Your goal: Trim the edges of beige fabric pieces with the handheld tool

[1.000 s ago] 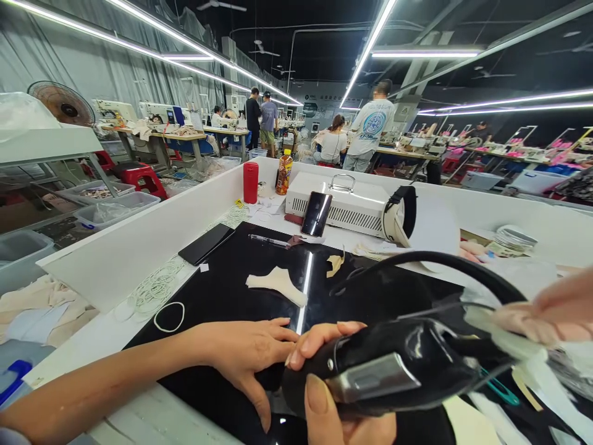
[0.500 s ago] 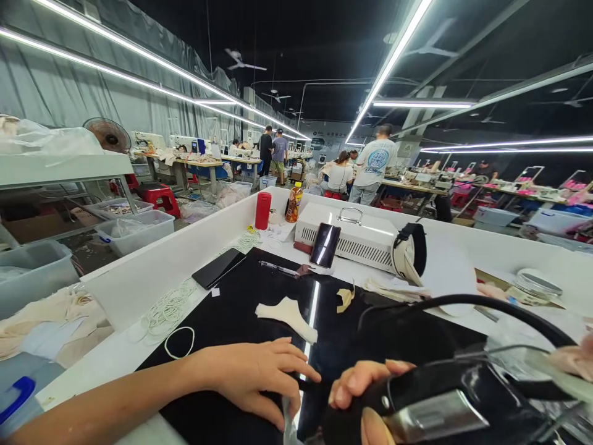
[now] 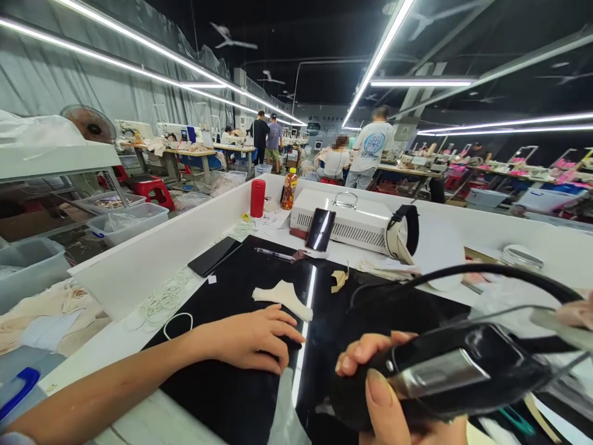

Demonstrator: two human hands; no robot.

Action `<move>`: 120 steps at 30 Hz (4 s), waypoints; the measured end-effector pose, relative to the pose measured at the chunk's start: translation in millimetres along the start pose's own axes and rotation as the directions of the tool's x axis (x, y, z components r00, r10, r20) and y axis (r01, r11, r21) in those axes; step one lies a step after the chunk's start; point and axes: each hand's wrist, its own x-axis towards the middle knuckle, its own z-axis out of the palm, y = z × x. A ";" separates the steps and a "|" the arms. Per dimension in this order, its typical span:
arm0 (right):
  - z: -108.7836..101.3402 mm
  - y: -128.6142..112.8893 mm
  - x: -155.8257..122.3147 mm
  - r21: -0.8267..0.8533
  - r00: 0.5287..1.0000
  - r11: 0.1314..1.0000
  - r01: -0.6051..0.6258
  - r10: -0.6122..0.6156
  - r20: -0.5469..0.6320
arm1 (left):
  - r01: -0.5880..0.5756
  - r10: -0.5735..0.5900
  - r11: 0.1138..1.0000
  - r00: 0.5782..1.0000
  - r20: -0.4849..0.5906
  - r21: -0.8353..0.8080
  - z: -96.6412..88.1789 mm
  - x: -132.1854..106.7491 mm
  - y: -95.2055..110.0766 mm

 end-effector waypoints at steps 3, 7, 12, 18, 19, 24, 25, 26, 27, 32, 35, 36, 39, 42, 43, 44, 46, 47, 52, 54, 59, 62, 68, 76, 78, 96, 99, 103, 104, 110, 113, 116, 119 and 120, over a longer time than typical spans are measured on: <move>9.4 -12.3 -3.6 0.024 0.999 0.999 -0.027 0.027 -0.018 | 0.010 -0.013 0.997 0.999 -0.036 -0.072 -6.6 0.9 5.1; 9.9 -15.5 -5.4 0.021 1.000 1.000 0.000 0.001 -0.013 | 0.005 -0.016 0.986 0.998 -0.065 -0.169 -7.3 3.5 17.8; 8.3 -15.9 -8.5 0.047 1.000 0.999 0.004 -0.005 0.029 | -0.040 0.040 0.990 0.999 0.003 -0.132 10.0 7.0 27.8; 8.5 -14.7 -11.7 0.052 0.999 0.999 0.002 -0.004 0.038 | 0.140 -0.135 0.990 0.983 -0.124 0.031 17.0 6.5 22.3; 9.1 -14.5 -12.2 0.049 0.999 0.999 0.007 -0.008 0.035 | 0.173 -0.165 0.984 0.974 -0.154 0.041 15.7 5.9 22.9; 12.9 -12.9 -12.3 0.035 0.999 0.998 0.046 -0.047 0.020 | 0.216 -0.217 0.976 0.959 -0.181 -0.023 14.1 4.7 40.4; 13.5 -12.4 -11.4 0.036 0.999 0.998 0.051 -0.051 0.017 | 0.219 -0.226 0.974 0.960 -0.166 -0.064 16.3 4.6 45.3; 14.0 -11.8 -10.2 0.040 0.998 0.998 0.056 -0.057 0.011 | 0.221 -0.235 0.970 0.960 -0.150 -0.103 19.4 4.5 49.9; 14.3 -11.0 -8.8 0.044 0.998 0.997 0.060 -0.060 0.006 | 0.222 -0.239 0.966 0.962 -0.134 -0.133 23.3 4.2 53.7; 13.2 -3.5 -4.5 0.037 0.998 0.997 0.063 -0.064 0.015 | 0.213 -0.224 0.970 0.970 -0.090 -0.118 44.0 1.5 59.0; 9.4 2.4 -6.1 0.016 0.997 0.998 0.066 -0.067 0.038 | 0.208 -0.217 0.972 0.974 -0.070 -0.110 47.3 0.7 57.6; 7.7 4.2 -6.9 0.013 0.997 0.998 0.066 -0.066 0.044 | 0.207 -0.215 0.972 0.975 -0.063 -0.108 46.7 0.7 57.4; 2.6 8.6 -8.9 0.014 0.995 0.998 0.059 -0.060 0.075 | 0.217 -0.222 0.970 0.974 -0.040 -0.110 42.7 1.1 58.4; 0.8 9.6 -10.2 0.016 0.996 0.999 0.052 -0.053 0.077 | 0.228 -0.232 0.966 0.972 -0.024 -0.123 39.6 1.0 60.2; 1.1 9.1 -10.4 0.018 0.996 0.998 0.052 -0.053 0.068 | 0.232 -0.236 0.964 0.971 -0.019 -0.127 39.1 0.9 60.8; 1.8 8.4 -10.5 0.018 0.997 0.998 0.053 -0.054 0.061 | 0.236 -0.240 0.963 0.971 -0.014 -0.131 38.8 0.9 61.3; 3.2 7.1 -10.5 0.020 0.997 0.998 0.061 -0.062 0.054 | 0.245 -0.248 0.960 0.969 -0.004 -0.135 38.4 0.9 61.9; 3.5 6.9 -10.4 0.020 0.996 0.998 0.064 -0.065 0.055 | 0.250 -0.252 0.959 0.968 -0.001 -0.135 38.2 1.1 62.0; -1.0 10.9 -11.3 0.021 0.995 0.998 0.058 -0.059 0.086 | 0.261 -0.261 0.958 0.965 0.014 -0.117 36.1 2.1 62.6; -2.2 11.9 -11.5 0.018 0.994 0.998 0.057 -0.058 0.096 | 0.256 -0.255 0.961 0.967 0.016 -0.107 35.6 2.3 63.1; 4.5 4.8 -11.4 0.006 0.998 0.999 0.037 -0.037 0.055 | 0.236 -0.237 0.967 0.972 0.003 -0.096 37.0 1.3 62.5; 7.6 -0.8 -14.1 0.060 0.999 0.998 0.026 -0.029 0.038 | 0.224 -0.226 0.970 0.974 -0.006 -0.096 37.6 0.7 61.8; -0.6 1.3 -23.5 0.056 0.990 0.998 -0.007 -0.001 0.141 | 0.224 -0.226 0.969 0.974 -0.005 -0.099 34.3 1.7 64.2; -1.8 -1.5 -25.5 0.038 0.992 0.999 -0.028 0.023 0.124 | 0.221 -0.224 0.968 0.975 -0.011 -0.114 36.1 0.6 63.2; -1.7 -5.3 -28.0 0.050 0.992 0.998 -0.032 0.025 0.127 | 0.219 -0.222 0.968 0.975 -0.017 -0.121 36.0 0.5 63.2; -10.7 -11.3 -31.8 0.005 0.993 1.000 -0.020 0.019 0.115 | 0.211 -0.220 0.966 0.975 -0.043 -0.151 34.5 0.9 62.7; -12.7 -15.9 -24.1 -0.036 0.999 0.999 -0.012 0.014 0.048 | 0.211 -0.229 0.964 0.968 -0.103 -0.163 32.5 2.1 60.1; -18.5 -22.1 -11.4 -0.093 0.993 0.995 -0.032 0.021 -0.112 | 0.209 -0.225 0.972 0.960 -0.167 -0.107 34.4 3.1 55.0; -20.0 -23.1 -8.1 -0.110 0.990 0.993 -0.038 0.022 -0.142 | 0.212 -0.227 0.972 0.958 -0.173 -0.105 35.4 3.3 54.8; -22.2 -23.1 5.7 -0.147 0.973 0.988 0.042 -0.074 -0.221 | 0.140 -0.153 0.986 0.978 -0.140 -0.094 42.2 3.5 61.3; -16.6 -21.3 2.6 -0.083 0.978 0.996 0.021 -0.038 -0.203 | 0.118 -0.132 0.988 0.981 -0.141 -0.104 43.8 4.4 61.7; -7.8 -19.9 -6.3 -0.040 0.991 0.999 0.031 -0.036 -0.128 | 0.120 -0.139 0.983 0.980 -0.145 -0.136 42.6 5.6 59.3; -1.3 -18.0 -15.0 -0.005 0.999 0.999 0.042 -0.042 -0.029 | 0.127 -0.146 0.977 0.984 -0.104 -0.171 39.8 6.3 58.0; -0.6 -17.0 -17.2 0.002 0.999 0.999 0.041 -0.041 -0.004 | 0.131 -0.150 0.975 0.984 -0.094 -0.179 38.9 6.4 58.1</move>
